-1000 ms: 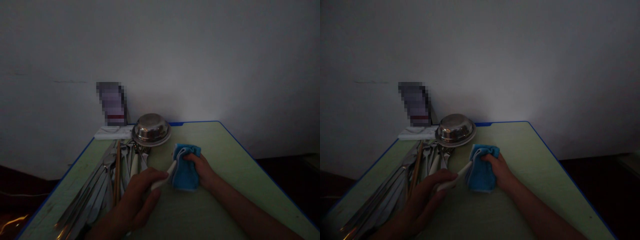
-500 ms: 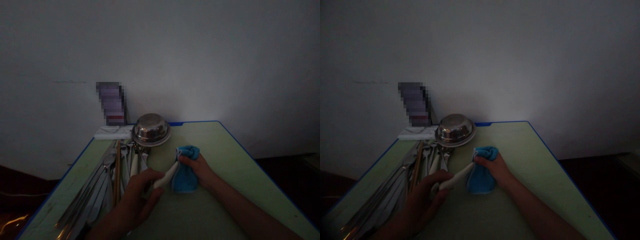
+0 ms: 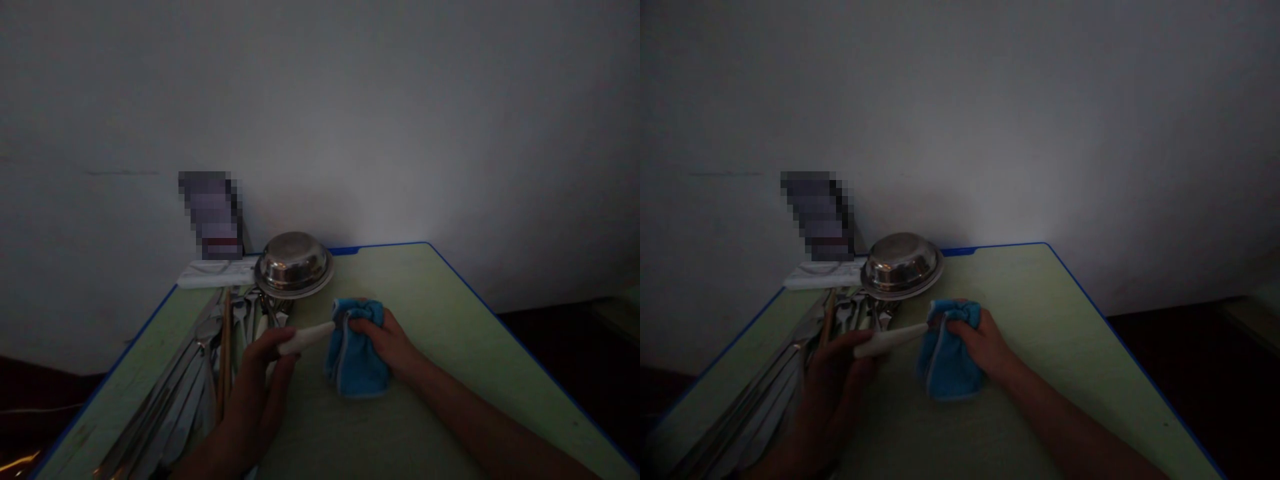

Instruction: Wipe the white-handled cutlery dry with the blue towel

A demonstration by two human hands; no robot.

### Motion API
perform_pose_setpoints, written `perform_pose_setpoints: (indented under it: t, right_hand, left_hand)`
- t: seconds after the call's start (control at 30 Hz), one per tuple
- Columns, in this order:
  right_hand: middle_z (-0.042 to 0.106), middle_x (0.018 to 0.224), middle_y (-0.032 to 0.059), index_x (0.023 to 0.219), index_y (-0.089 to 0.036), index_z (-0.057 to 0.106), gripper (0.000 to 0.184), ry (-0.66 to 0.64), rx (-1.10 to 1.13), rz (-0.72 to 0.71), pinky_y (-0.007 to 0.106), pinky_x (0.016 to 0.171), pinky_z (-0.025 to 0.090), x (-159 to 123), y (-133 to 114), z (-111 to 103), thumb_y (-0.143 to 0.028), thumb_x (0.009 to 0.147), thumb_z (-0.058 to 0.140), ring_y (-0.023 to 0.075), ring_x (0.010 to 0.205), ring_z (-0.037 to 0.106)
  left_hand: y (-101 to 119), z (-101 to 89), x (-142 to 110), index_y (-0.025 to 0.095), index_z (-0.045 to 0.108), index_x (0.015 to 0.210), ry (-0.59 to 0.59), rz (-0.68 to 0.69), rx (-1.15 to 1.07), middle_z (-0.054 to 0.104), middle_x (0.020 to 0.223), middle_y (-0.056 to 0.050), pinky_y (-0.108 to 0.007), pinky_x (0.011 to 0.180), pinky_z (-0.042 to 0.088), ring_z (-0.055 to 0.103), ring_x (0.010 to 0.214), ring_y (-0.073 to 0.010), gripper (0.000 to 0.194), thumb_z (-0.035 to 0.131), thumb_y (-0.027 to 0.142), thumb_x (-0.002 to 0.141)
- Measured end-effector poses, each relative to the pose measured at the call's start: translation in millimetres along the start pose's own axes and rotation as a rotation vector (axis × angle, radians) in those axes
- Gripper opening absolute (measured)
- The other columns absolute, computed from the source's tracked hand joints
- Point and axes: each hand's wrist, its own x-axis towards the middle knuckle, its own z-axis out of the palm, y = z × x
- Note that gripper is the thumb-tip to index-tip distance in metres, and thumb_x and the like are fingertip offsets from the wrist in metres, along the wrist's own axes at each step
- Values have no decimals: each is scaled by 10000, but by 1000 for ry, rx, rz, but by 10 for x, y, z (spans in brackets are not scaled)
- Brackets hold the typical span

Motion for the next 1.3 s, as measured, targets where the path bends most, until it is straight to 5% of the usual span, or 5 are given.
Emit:
perform_pose_setpoints:
  t: [0.17, 0.57, 0.83, 1.1, 1.3]
  right_hand:
    - [648, 727, -33, 950, -199, 641, 320, -24, -53, -42, 234, 628, 466, 18, 3, -13, -98, 652, 587, 118, 650, 586]
    - [606, 679, -44, 789, -191, 593, 267, -28, -103, -26, 241, 609, 458, -7, -14, 5, -267, 608, 774, 112, 621, 562]
    - [558, 668, -66, 852, -223, 534, 305, -94, 23, 14, 244, 578, 464, -47, -44, -8, -333, 654, 739, 108, 590, 551]
    - [583, 676, -48, 865, -211, 599, 223, -67, -25, 12, 233, 589, 456, -5, -14, -13, -302, 691, 705, 104, 595, 549]
    - [642, 694, -37, 941, -207, 651, 286, -70, -50, 29, 228, 596, 443, -5, -34, -20, -125, 672, 596, 112, 610, 568]
  left_hand:
    - [101, -32, 120, 251, 435, 1148, -58, 159, -30, 517, 905, -21, -230, 627, 497, 541, 734, -126, 356, 412, 55, 851]
    - [89, -34, 112, 263, 456, 1115, -13, 114, 36, 460, 1059, -49, -293, 697, 516, 536, 972, -190, 331, 400, 58, 860]
    - [104, -27, 155, 231, 457, 1118, -46, 206, 28, 484, 1008, -42, -254, 739, 500, 529, 899, -149, 380, 427, -2, 819]
    - [85, -21, 120, 250, 446, 1121, -35, 102, -2, 469, 1022, -49, -249, 672, 511, 541, 905, -163, 341, 414, 47, 848]
    - [73, -20, 125, 259, 434, 1125, -37, 68, 3, 454, 1041, -55, -245, 620, 511, 545, 913, -174, 322, 403, 71, 866]
